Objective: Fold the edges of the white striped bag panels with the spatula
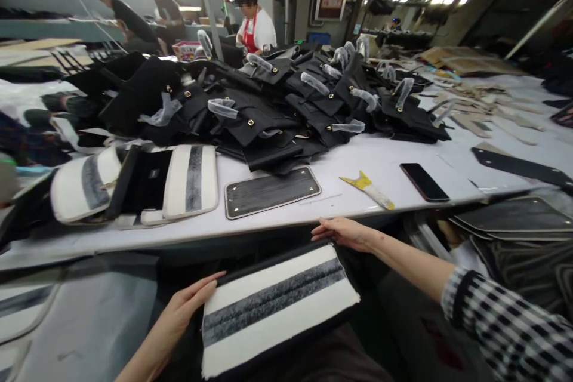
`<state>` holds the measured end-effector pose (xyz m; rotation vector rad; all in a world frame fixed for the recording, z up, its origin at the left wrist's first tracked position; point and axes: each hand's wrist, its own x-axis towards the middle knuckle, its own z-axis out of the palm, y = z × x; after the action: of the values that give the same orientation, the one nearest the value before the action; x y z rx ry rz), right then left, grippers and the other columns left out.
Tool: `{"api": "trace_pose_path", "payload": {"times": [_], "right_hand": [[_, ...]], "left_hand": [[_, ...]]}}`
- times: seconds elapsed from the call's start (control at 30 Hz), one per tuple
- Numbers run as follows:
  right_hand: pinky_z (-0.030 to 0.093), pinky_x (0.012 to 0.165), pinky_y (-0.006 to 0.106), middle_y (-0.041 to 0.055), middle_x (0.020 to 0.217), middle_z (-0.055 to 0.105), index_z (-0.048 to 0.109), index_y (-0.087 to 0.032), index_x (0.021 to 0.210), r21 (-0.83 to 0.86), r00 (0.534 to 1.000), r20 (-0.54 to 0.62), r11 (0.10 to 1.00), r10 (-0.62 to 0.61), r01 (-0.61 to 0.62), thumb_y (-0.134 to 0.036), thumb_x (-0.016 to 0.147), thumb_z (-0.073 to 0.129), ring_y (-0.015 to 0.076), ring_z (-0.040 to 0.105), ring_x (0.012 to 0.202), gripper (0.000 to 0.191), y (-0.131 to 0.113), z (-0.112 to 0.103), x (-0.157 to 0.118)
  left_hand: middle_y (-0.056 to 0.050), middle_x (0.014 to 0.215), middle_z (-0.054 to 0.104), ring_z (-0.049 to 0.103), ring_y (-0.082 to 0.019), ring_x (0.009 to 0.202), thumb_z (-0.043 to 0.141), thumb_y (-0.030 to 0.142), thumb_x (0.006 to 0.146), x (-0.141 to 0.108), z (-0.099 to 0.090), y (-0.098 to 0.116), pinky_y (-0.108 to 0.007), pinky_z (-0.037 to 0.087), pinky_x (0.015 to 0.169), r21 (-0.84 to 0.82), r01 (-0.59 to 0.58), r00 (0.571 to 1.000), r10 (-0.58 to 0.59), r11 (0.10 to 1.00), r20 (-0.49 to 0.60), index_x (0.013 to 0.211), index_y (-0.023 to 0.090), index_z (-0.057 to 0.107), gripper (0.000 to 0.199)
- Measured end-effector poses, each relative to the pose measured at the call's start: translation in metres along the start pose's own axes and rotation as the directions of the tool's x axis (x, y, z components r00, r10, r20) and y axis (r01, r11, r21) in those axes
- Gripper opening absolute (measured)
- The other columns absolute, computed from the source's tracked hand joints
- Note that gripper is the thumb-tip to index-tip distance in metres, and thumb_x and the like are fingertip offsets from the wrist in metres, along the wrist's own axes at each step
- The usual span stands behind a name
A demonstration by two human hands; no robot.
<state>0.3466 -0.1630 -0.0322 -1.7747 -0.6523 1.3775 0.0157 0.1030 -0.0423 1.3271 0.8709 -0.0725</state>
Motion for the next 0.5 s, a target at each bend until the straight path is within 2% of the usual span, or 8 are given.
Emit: {"api": "trace_pose_path", "payload": {"times": [0.13,0.23,0.33,0.43,0.5], "right_hand": [[0.046,0.087,0.036,0.0097,0.102,0.072,0.070,-0.015,0.118,0.004,0.999,-0.009,0.999,-0.054,0.054,-0.073,0.090,0.044,0.0248,0.064,0.093,0.070,0.010,0.010,-0.001],[0.045,0.090,0.037,0.0076,0.103,0.072,0.071,-0.015,0.117,-0.056,0.994,-0.037,0.993,-0.107,0.105,-0.071,0.092,0.040,0.0270,0.064,0.097,0.069,0.013,0.015,0.000],[0.043,0.097,0.039,0.0099,0.110,0.070,0.073,-0.013,0.114,-0.149,0.982,-0.080,0.977,-0.168,0.155,-0.068,0.094,0.038,0.0295,0.062,0.104,0.068,0.010,0.019,0.004],[0.044,0.097,0.039,0.0104,0.111,0.070,0.071,-0.014,0.116,-0.313,0.965,-0.088,0.927,-0.246,0.208,-0.059,0.098,0.035,0.0293,0.063,0.106,0.061,0.002,0.025,0.008],[0.046,0.096,0.040,0.0099,0.112,0.070,0.070,-0.017,0.119,-0.482,0.950,-0.088,0.848,-0.300,0.223,-0.053,0.100,0.031,0.0288,0.064,0.105,0.056,-0.002,0.030,0.010]], "left_hand": [[-0.009,0.121,0.068,0.052,-0.035,0.126,0.075,0.061,0.067,-0.001,0.006,0.000,-0.044,0.043,0.107,-0.081,0.044,0.998,-0.047,0.996,-0.033,0.117,0.020,0.070,0.065],[-0.008,0.122,0.068,0.055,-0.035,0.123,0.074,0.060,0.069,-0.001,0.014,-0.002,-0.045,0.037,0.111,-0.174,0.049,0.996,-0.062,0.983,-0.068,0.117,0.021,0.070,0.062],[-0.008,0.125,0.067,0.054,-0.036,0.124,0.073,0.065,0.066,0.003,0.021,-0.005,-0.047,0.028,0.116,-0.211,0.002,0.990,-0.033,0.977,-0.139,0.111,0.022,0.073,0.062],[-0.009,0.124,0.067,0.050,-0.038,0.128,0.072,0.071,0.063,0.009,0.023,-0.009,-0.050,0.022,0.117,-0.170,-0.076,0.983,0.045,0.983,-0.180,0.104,0.022,0.076,0.064],[-0.010,0.122,0.068,0.050,-0.039,0.127,0.070,0.073,0.062,0.011,0.021,-0.010,-0.050,0.022,0.117,-0.133,-0.113,0.981,0.090,0.985,-0.171,0.102,0.022,0.076,0.065]]}}
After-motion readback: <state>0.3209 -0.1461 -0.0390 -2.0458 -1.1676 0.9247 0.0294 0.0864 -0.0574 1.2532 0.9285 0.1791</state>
